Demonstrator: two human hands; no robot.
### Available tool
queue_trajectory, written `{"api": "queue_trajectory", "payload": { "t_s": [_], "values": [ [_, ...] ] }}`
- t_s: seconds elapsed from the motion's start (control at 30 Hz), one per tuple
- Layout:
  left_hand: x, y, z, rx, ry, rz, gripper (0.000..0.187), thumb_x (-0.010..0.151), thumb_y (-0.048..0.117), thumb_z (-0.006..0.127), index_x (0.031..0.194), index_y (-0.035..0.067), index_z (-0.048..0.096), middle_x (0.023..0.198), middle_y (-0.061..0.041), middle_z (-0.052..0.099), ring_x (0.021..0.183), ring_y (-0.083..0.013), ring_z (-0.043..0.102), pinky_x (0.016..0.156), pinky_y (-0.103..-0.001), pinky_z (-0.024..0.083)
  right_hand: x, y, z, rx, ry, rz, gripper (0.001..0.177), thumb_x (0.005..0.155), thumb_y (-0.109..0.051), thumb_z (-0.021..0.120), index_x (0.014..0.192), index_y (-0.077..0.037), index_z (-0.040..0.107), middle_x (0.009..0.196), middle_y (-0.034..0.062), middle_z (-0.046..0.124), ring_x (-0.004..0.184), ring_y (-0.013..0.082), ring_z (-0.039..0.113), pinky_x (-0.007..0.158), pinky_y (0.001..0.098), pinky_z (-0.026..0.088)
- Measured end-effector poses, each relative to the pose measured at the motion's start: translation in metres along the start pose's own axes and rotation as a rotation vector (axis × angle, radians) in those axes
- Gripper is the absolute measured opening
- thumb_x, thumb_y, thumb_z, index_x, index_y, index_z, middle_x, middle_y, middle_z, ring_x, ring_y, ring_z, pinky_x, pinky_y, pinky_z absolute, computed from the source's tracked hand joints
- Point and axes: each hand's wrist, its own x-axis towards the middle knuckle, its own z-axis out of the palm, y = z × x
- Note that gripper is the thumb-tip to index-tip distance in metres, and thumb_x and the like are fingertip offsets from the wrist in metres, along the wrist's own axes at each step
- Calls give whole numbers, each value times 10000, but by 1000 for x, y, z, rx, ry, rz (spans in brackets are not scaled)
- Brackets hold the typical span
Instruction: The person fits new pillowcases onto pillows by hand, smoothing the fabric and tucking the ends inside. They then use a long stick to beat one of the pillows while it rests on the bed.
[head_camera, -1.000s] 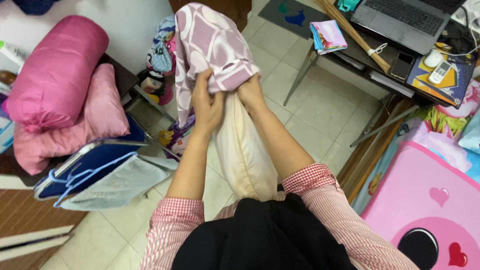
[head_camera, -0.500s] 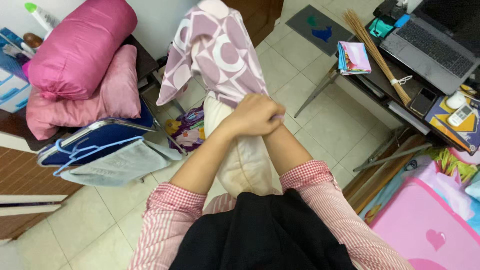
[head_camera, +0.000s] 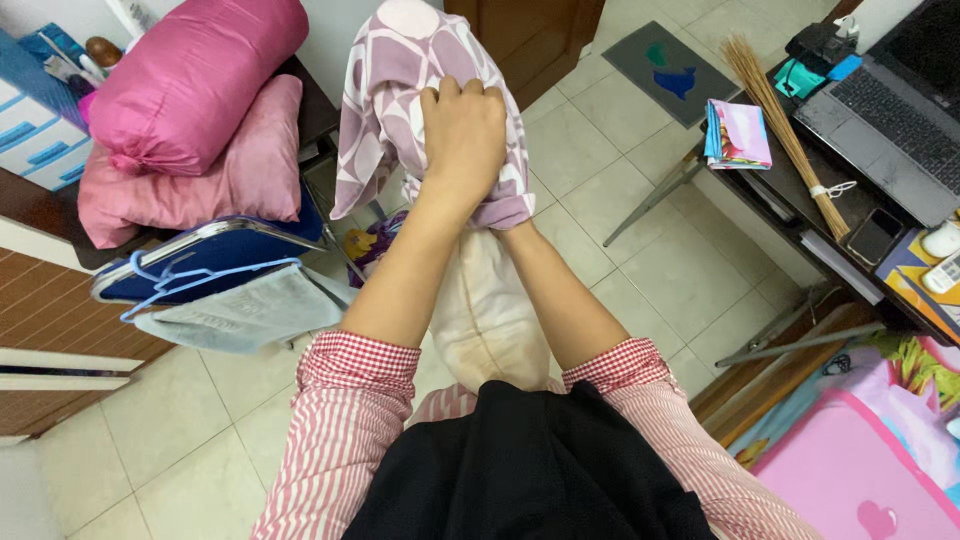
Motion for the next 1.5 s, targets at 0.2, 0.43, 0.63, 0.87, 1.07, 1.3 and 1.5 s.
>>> {"api": "queue_trajectory", "payload": {
  "t_s": [0.2, 0.43, 0.63, 0.87, 1.07, 1.3, 1.5],
  "values": [
    [5, -21, 0, -97, -137, 28, 290, 713, 290, 809, 811, 21, 760, 918, -189, 720, 934, -383, 656, 733, -466, 529, -2, -2, 13, 178, 69, -21, 673, 982, -367, 681, 1518, -100, 376, 1512, 115, 447, 1412, 261, 402, 1157, 388, 327],
    [5, -25, 8, 45, -77, -19, 60, 689, 42, 742, 738, 75, 753, 773, -169, 734, 749, -352, 737, 620, -433, 576, 0, -11, 27, 324, 42, -10, 671, 982, -367, 677, 1517, -89, 382, 1508, 117, 458, 1408, 259, 413, 1155, 386, 336],
    [-3, -3, 29, -496, -173, -61, 93, 759, 20, 671, 829, 63, 714, 772, -132, 742, 783, -376, 736, 659, -473, 545, -7, -17, 30, 498, -1, 46, 670, 982, -367, 673, 1515, -79, 387, 1506, 119, 468, 1404, 258, 424, 1152, 384, 344],
    [-88, 106, -15, -904, -466, 575, 175, 968, 148, 598, 1087, 94, 713, 1085, -87, 715, 1065, -284, 683, 914, -392, 538, -3, -22, 26, 843, -65, 172, 669, 983, -367, 669, 1513, -67, 393, 1502, 121, 479, 1399, 257, 435, 1149, 382, 353],
    [-33, -25, -36, -451, 342, -17, 342, 830, 186, 683, 1130, 22, 663, 1173, -201, 612, 1078, -389, 548, 886, -491, 465, 36, -27, 14, 925, -24, 140, 668, 983, -366, 665, 1512, -57, 398, 1499, 123, 489, 1396, 256, 446, 1147, 380, 360],
    [-16, -60, 7, -31, 131, -117, 104, 732, 18, 692, 814, 33, 753, 884, -148, 731, 922, -374, 661, 814, -507, 501, 33, -60, 49, 898, -84, 124, 668, 983, -366, 661, 1510, -46, 404, 1496, 125, 500, 1391, 254, 458, 1144, 378, 369],
    [-45, 1, 11, -440, -178, -97, 177, 697, 16, 672, 831, 89, 761, 834, -200, 732, 820, -404, 711, 722, -515, 541, 20, -64, 46, 979, -173, 183, 668, 984, -366, 657, 1508, -36, 409, 1493, 127, 509, 1387, 253, 468, 1142, 376, 377]
  ]
}}
